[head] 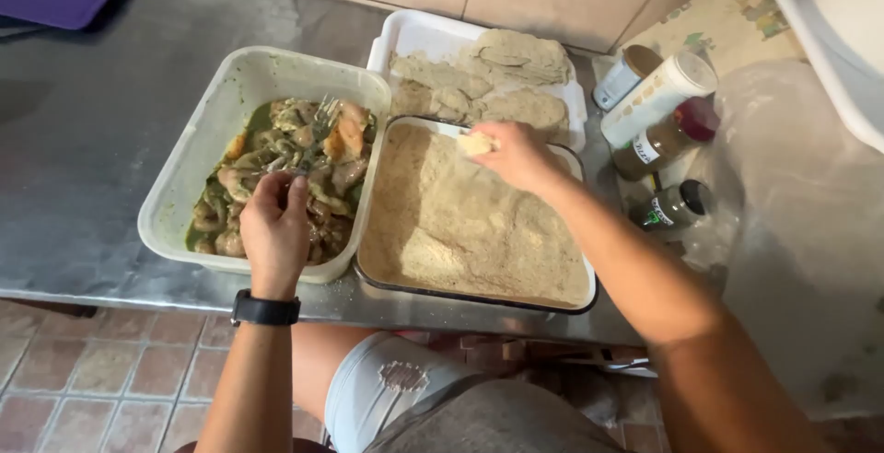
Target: Breading marinated chicken pieces by coating them in breadcrumbs and placing them on a tray.
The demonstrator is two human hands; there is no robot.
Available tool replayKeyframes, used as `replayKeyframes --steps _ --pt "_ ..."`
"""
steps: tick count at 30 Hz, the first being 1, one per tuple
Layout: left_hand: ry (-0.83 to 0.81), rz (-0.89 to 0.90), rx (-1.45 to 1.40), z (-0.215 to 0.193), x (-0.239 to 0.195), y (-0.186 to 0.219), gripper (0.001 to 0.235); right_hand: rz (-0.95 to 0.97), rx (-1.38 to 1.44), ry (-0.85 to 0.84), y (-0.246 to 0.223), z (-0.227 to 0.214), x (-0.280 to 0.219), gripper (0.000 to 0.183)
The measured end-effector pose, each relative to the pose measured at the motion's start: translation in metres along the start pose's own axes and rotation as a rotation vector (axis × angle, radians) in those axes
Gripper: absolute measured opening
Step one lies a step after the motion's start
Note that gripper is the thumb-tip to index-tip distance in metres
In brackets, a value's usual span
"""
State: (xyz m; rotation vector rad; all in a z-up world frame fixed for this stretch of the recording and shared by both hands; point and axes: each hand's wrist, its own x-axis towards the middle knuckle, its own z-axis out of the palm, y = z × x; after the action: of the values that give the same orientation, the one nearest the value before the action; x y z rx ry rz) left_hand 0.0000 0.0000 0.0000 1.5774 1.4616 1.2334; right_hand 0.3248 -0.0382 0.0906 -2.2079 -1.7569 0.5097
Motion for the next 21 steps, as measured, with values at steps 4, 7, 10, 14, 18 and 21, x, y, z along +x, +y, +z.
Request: replayKeyframes --steps 4,7,10,14,18,21 --pt "-0.032 -0.023 -0.032 -0.001 0.001 -0.001 0.021 -0.217 -0.126 0.115 -0.009 0.04 -0.032 0.034" --pt "-0.006 -0.004 -0.009 0.0 -0.001 0.001 0.022 -0.309 0.019 -0.034 -0.032 0.045 -0.082 0.054" --pt "-0.022 -0.018 0.028 -0.002 -0.003 0.004 0.023 -0.301 -0.267 -0.19 -0.006 0.062 -0.087 0.092" --pt "-0.026 -0.009 -0.008 -0.001 0.0 0.004 0.023 -0.01 -0.441 -0.022 0.086 0.087 -0.038 0.093" --pt "-0.021 -0.009 0.02 -0.001 0.0 0.001 0.022 0.242 -0.473 0.09 0.139 0.096 0.026 0.056" --pt "-0.022 -0.061 0.039 -0.002 -0.005 0.011 0.022 0.24 -0.453 0.057 0.075 0.085 0.025 0.043"
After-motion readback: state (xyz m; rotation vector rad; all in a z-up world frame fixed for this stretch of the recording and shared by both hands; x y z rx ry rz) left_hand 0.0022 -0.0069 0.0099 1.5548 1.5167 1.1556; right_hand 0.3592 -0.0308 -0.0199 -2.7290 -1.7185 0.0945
